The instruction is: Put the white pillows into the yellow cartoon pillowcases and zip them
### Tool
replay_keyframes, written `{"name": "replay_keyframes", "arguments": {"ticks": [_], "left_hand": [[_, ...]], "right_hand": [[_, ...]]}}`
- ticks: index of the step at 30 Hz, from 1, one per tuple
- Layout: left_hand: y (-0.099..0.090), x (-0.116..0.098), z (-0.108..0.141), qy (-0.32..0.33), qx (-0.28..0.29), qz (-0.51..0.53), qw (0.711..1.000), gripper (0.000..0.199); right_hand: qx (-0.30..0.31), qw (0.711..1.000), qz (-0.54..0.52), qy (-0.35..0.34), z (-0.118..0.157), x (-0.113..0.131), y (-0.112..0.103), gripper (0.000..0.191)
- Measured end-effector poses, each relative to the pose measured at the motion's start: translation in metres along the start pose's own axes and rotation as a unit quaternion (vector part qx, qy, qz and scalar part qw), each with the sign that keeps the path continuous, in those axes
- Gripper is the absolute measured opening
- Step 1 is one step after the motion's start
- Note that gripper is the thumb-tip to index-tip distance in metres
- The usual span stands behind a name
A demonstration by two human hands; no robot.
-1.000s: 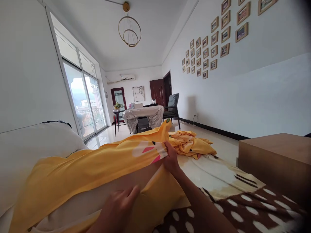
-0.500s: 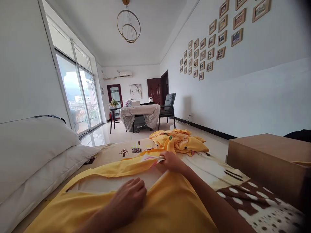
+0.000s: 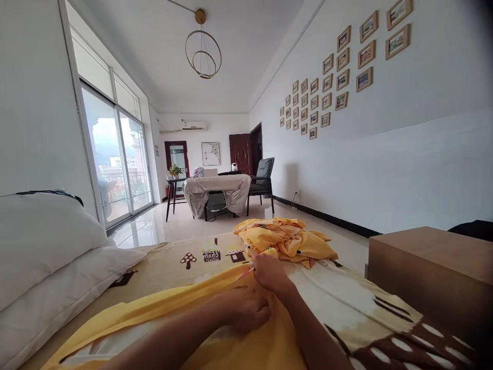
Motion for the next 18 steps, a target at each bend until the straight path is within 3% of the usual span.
{"name": "replay_keyframes", "arguments": {"ticks": [3,5,9,12,15,18], "left_hand": [[0.018,0.011,-0.021,-0.041,-0.039,0.041,0.998,0.039],[0.031,0.016,-0.027,-0.055,-0.078,0.058,0.994,0.04],[0.038,0.021,-0.025,-0.015,-0.151,0.091,0.984,0.035],[0.036,0.026,-0.023,0.017,-0.122,0.115,0.986,0.04],[0.036,0.03,-0.024,0.001,-0.059,0.116,0.991,0.047],[0.034,0.031,-0.024,-0.026,-0.021,0.111,0.993,0.045]], "right_hand": [[-0.06,0.997,-0.037,0.044,0.005,-0.014,0.02,0.038],[-0.089,0.987,-0.126,0.051,0.002,-0.025,0.033,0.031],[-0.103,0.933,-0.346,0.005,-0.008,-0.037,0.05,0.014],[-0.107,0.908,-0.404,0.01,-0.009,-0.038,0.051,0.018],[-0.089,0.93,-0.356,0.007,-0.004,-0.04,0.043,0.034],[-0.03,0.948,-0.315,-0.03,0.001,-0.044,0.035,0.04]]}}
Point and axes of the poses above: each hand's wrist, its own z-axis away from the middle knuckle, its own y-axis out of the palm, x = y × z, the point moved 2 cm from there along -z, towards the middle knuckle, and after that the axes turned 6 degrees about z, right-handed, at the moved point
